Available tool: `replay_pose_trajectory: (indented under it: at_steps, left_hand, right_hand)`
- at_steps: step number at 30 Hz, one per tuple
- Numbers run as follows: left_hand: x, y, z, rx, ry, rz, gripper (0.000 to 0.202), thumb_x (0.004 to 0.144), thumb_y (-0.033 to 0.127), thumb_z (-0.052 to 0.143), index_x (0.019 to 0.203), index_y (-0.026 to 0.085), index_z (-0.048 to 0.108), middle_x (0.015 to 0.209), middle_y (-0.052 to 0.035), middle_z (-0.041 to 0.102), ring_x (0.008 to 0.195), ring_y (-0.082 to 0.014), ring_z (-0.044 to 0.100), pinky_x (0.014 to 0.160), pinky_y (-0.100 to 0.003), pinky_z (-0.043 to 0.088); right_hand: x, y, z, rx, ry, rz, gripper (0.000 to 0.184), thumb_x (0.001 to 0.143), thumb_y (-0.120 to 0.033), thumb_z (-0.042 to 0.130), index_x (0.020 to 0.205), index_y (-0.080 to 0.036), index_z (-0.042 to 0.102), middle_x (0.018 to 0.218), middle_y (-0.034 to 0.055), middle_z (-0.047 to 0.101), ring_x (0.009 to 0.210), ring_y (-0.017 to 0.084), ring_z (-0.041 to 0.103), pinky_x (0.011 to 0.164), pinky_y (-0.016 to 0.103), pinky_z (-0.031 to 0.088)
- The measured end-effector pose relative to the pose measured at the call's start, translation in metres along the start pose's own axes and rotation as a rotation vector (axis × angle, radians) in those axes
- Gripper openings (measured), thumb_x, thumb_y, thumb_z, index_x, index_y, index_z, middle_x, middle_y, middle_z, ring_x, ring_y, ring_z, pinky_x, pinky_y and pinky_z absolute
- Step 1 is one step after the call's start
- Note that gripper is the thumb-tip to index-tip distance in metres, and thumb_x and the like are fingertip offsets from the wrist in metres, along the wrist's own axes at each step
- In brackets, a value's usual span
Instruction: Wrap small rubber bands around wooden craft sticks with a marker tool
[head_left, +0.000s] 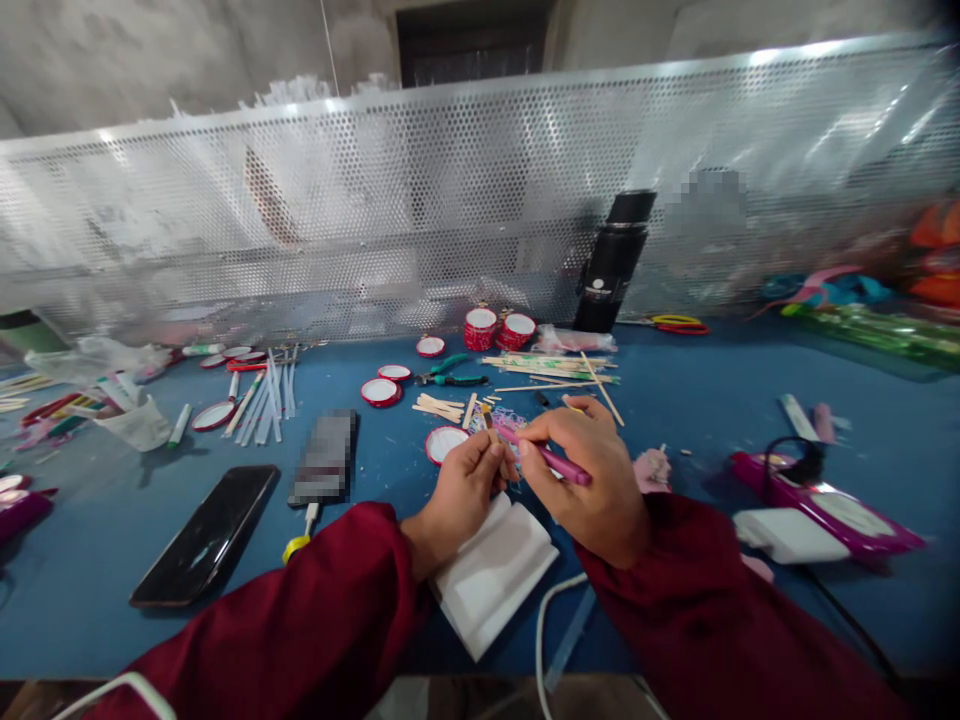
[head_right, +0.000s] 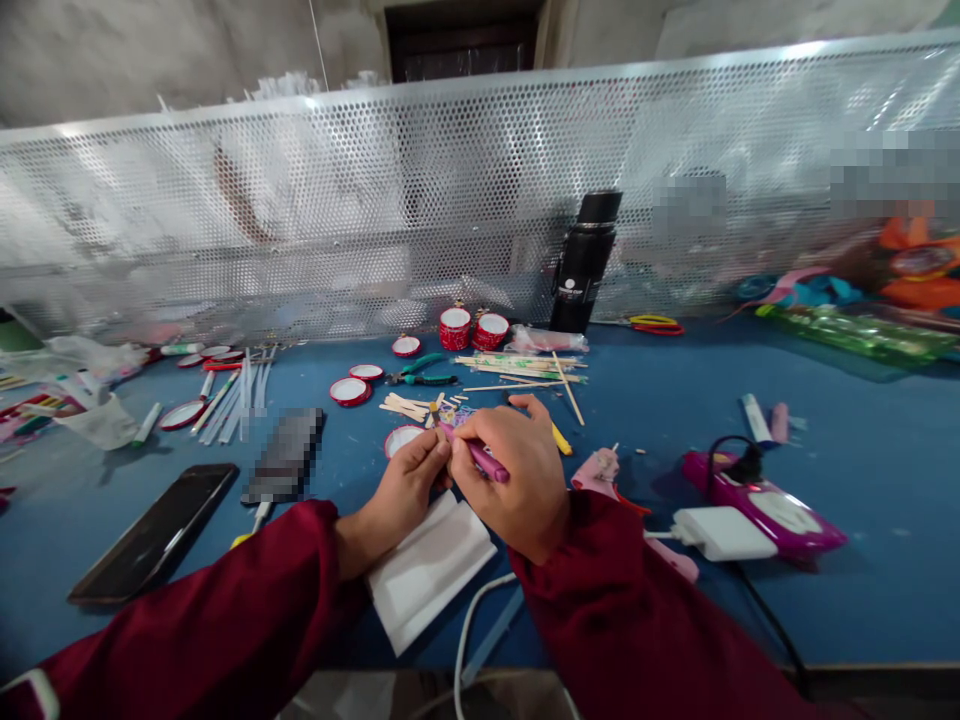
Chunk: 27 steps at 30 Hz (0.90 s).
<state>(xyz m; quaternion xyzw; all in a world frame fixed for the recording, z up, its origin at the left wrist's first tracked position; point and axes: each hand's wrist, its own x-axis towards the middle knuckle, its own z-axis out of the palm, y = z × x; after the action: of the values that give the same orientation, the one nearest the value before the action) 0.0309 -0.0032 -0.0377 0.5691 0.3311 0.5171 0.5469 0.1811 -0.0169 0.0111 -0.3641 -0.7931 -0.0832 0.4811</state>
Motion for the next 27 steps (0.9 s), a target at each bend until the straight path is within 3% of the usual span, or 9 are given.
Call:
replay_pose_trajectory:
  at_steps: [27]
  left_hand:
    - [0.0012,0.0033,0.0020,-0.054,0.003,-0.012,0.052,0.081,0.068,0.065,0.073,0.017,0.055,0.063,0.0020,0.051,0.057,-0.0107,0.044,0.056,-0.026,0.035]
  right_hand:
    - [0.0011,0.0012,0.0013,-0.011,0.013,-0.040,0.006,0.088,-0.020,0.058,0.083,-0.023,0.059,0.072,-0.0026,0.067,0.068,0.018,0.063,0.096,0.045,0.038]
